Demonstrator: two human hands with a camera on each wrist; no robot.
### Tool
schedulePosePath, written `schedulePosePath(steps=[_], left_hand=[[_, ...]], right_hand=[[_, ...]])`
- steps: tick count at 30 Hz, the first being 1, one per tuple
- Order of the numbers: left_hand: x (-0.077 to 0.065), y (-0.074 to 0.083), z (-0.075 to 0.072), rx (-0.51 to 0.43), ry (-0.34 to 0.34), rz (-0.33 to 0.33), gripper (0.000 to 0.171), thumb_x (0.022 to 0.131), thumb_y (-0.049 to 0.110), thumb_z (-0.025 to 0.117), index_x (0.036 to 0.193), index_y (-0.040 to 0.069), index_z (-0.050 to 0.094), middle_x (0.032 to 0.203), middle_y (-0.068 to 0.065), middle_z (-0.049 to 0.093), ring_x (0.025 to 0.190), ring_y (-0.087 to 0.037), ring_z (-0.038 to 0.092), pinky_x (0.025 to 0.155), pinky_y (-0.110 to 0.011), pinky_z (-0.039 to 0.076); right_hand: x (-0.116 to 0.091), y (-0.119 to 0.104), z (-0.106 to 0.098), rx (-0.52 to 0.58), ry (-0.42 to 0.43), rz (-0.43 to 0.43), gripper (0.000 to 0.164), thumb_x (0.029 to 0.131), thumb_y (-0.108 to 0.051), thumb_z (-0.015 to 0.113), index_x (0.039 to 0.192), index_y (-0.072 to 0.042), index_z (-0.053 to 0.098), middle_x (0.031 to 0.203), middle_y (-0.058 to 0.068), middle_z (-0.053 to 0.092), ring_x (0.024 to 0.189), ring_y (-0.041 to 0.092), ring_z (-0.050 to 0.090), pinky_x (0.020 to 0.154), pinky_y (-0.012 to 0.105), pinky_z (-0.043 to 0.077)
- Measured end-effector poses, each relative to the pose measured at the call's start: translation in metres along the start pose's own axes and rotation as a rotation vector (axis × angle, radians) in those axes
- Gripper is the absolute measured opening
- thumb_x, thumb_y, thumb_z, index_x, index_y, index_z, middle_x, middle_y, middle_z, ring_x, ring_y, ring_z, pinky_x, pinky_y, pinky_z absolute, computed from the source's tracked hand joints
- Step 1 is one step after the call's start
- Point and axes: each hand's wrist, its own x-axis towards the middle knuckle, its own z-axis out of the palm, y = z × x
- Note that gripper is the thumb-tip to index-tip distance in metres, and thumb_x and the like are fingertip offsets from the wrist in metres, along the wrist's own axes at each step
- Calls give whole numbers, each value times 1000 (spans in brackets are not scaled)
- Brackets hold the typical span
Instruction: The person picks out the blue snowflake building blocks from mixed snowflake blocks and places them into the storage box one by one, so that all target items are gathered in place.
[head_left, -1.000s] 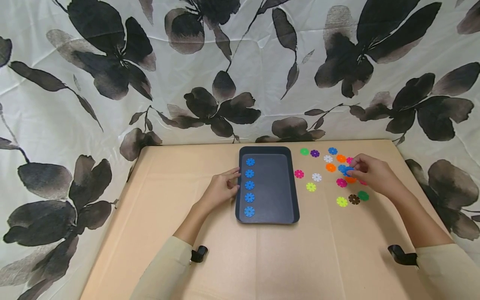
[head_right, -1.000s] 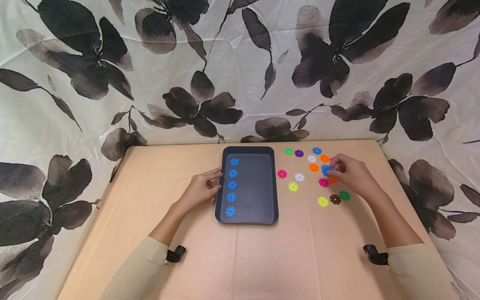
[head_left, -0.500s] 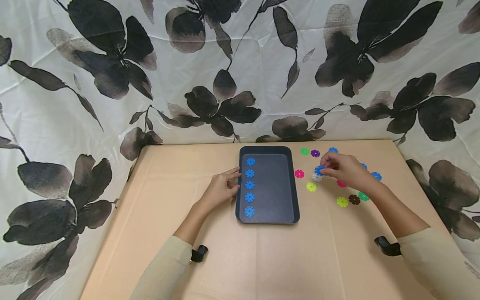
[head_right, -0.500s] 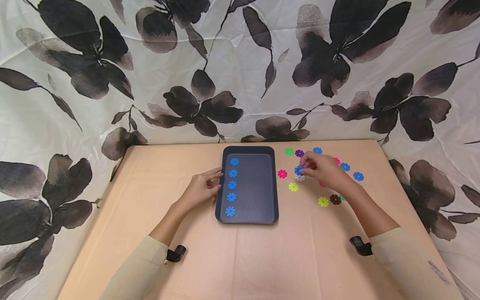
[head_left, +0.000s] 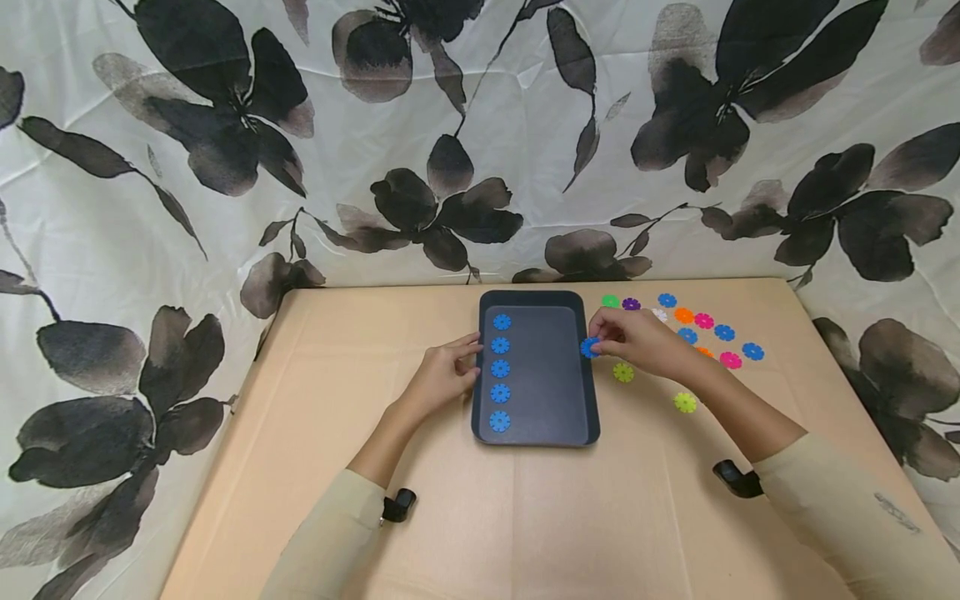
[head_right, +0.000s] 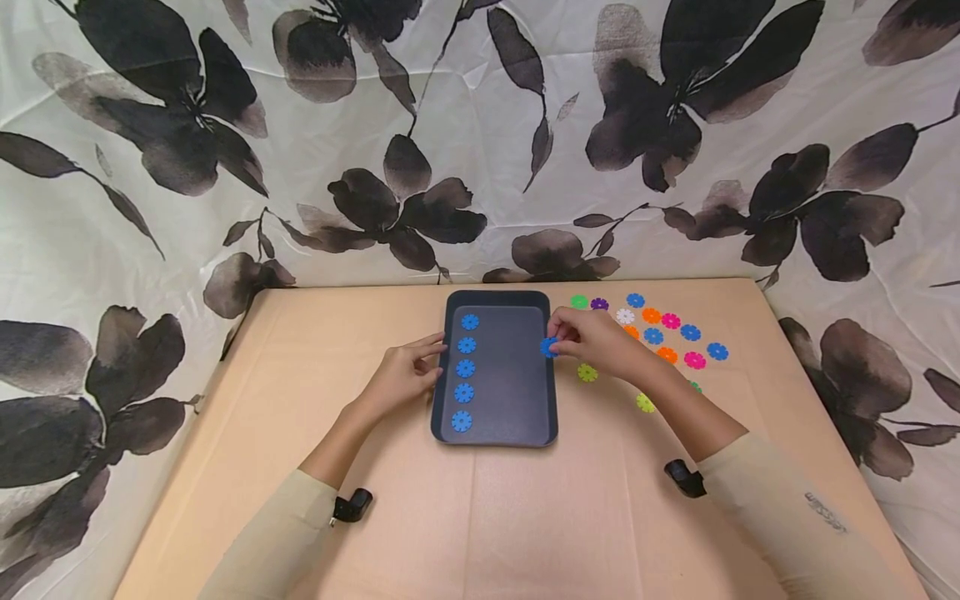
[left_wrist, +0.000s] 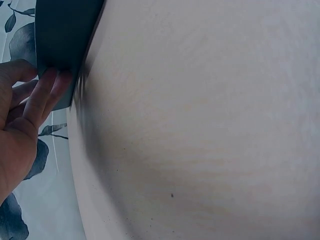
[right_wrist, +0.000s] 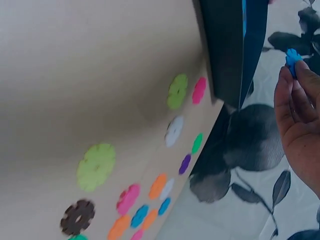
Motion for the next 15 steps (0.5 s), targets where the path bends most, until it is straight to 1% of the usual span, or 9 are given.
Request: schedulePosePath(steps=[6,12,15], left_hand=[[0,1,-2,-14,-5,-9,43,89,-2,73,131,-9,66,151,-16,56,78,-13,71,68,-19,57],[0,0,-2,-23,-8,-11,43,89,-3,72,131,-9,66,152,-17,55,77,-13,69,67,-18,56],[0,0,-1,-19,-10,-12,43,89,-2,72,131,-9,66,152,-17,55,76,-12,68,68,-18,56]], right_hand=[[10,-13,13,32,-31,-37,16,90,-9,79,99,-12,66,90,-1,72,85,16,67,77,26,60],[19,-23,27,40,-108,-73,15,91,-10,78,99,-13,65,88,-2,73,83,14,67,78,26,60],[22,-27,34,30,-131,-101,14,91,-11,78,98,-13,65,87,-2,73,81,13,66,76,26,59]])
